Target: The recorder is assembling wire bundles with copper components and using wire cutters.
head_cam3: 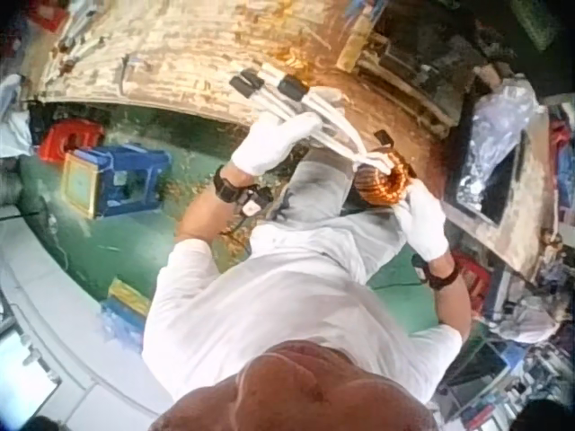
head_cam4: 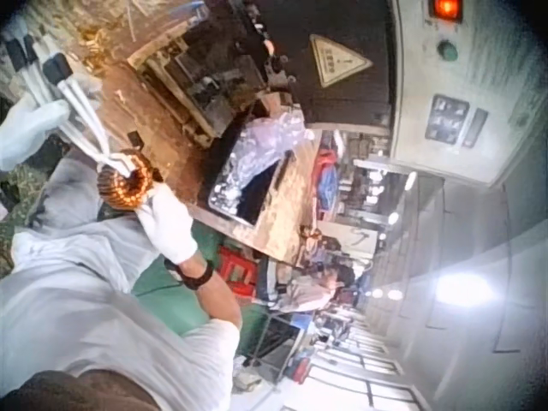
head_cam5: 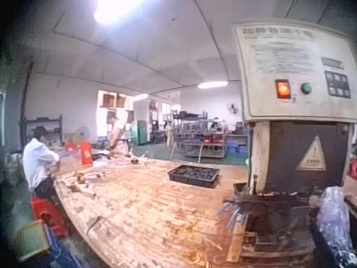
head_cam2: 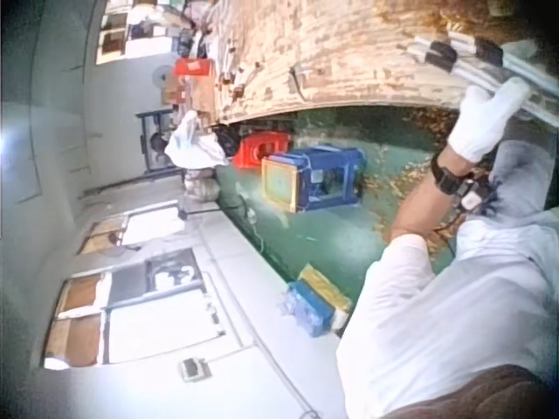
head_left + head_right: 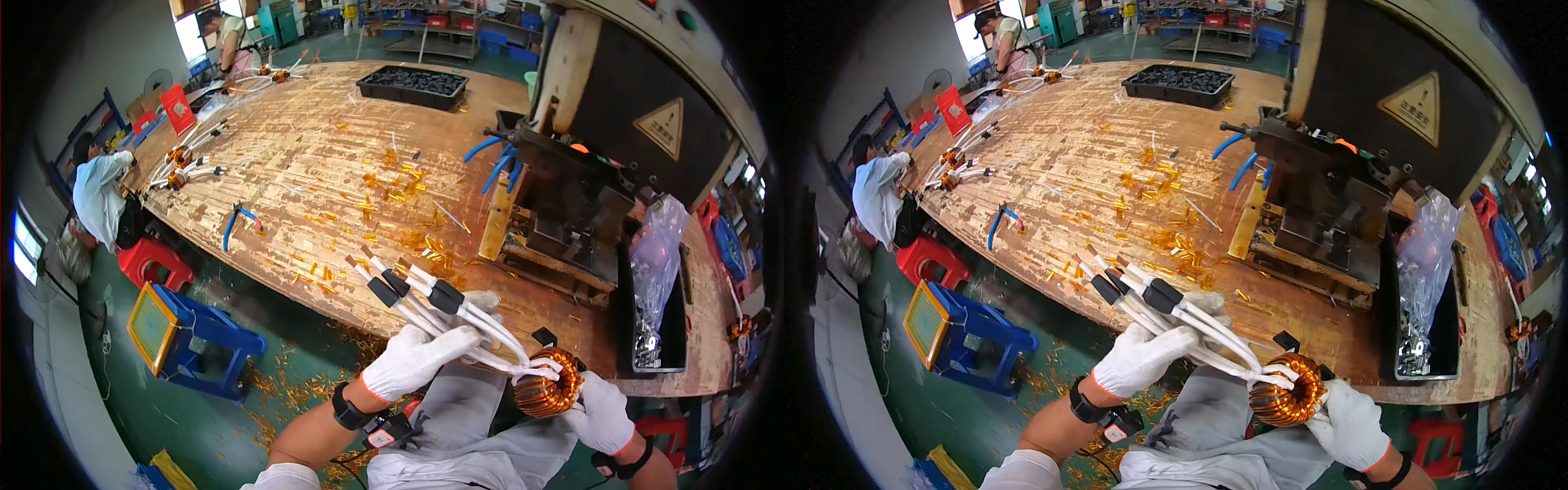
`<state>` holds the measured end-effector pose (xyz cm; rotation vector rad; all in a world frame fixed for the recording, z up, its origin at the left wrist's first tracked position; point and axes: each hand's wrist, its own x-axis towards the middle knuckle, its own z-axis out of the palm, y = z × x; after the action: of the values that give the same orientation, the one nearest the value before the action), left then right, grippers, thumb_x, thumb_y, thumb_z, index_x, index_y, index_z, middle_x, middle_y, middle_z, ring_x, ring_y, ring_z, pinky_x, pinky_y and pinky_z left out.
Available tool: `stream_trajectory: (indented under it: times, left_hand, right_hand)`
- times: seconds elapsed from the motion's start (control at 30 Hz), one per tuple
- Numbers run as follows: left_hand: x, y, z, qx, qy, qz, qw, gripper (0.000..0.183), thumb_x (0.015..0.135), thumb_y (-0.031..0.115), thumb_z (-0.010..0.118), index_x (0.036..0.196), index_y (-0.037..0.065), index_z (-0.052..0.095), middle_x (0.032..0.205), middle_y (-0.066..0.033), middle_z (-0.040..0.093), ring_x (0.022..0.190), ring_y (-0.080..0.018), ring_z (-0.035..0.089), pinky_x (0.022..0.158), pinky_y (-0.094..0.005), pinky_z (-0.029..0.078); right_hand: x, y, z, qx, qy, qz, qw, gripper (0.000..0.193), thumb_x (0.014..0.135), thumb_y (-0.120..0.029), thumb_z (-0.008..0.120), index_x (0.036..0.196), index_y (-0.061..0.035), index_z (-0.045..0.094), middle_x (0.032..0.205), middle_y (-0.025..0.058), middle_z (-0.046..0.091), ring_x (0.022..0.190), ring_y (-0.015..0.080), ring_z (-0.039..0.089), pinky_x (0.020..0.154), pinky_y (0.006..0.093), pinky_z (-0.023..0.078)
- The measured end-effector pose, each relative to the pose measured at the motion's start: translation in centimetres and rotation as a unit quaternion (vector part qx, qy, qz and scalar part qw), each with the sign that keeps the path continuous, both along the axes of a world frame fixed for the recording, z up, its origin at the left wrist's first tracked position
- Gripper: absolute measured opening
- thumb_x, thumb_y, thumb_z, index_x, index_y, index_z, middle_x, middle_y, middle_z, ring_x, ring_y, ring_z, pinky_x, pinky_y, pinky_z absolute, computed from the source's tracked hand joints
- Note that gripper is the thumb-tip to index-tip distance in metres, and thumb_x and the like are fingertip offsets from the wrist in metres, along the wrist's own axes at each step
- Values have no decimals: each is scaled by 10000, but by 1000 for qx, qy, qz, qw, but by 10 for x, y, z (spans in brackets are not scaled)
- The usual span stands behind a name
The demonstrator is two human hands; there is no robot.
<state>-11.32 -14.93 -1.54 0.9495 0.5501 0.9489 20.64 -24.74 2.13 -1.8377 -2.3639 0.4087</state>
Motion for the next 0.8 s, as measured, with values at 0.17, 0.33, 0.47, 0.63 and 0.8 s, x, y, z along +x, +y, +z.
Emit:
stream_trajectory:
  times: [0.17, 0.33, 0.47, 0.63, 0.8]
  left_hand:
    - [54, -27, -14, -31, 61, -96, 993, 645, 952, 61, 573, 1548, -22, 342, 1573, -178, 438, 1431, -288, 458, 1169, -406, 396]
    - [71, -46, -3, -109, 28, -33, 993, 698, 859, 90, 612, 1480, -81, 345, 1423, -242, 508, 1232, -348, 595, 1042, -448, 497]
    - [49, -35, -42, -71, 143, 31, 987, 365, 1017, 188, 549, 1295, -45, 507, 924, -146, 620, 718, -271, 640, 633, -371, 542]
    - [29, -22, -26, -41, 246, 36, 968, 421, 1078, 224, 506, 1409, -36, 503, 1252, -198, 642, 1035, -265, 651, 891, -368, 548]
    - [29, 10, -32, -114, 242, 67, 961, 486, 1060, 309, 555, 1444, 13, 525, 1224, -111, 661, 965, -207, 645, 751, -306, 532]
  right_hand:
    - [12, -7, -6, 114, 36, 26, 992, 226, 868, -288, 750, 914, -104, 628, 848, 110, 620, 716, 319, 659, 605, 429, 522]
    - [25, -13, 8, 135, 44, 25, 990, 342, 927, -403, 680, 1014, -88, 580, 837, 74, 562, 677, 264, 658, 530, 398, 506]
    - [79, -70, 4, 152, 55, -126, 979, 289, 890, -354, 721, 971, -107, 594, 900, 66, 620, 725, 262, 695, 568, 393, 548]
    - [163, -147, 1, 244, 59, -406, 879, 213, 867, -230, 761, 1013, -106, 667, 994, 120, 703, 823, 314, 730, 724, 400, 584]
    - [294, -154, -17, 267, 64, -567, 777, 253, 957, -168, 691, 1176, -56, 631, 1033, 129, 723, 961, 249, 702, 846, 369, 529]
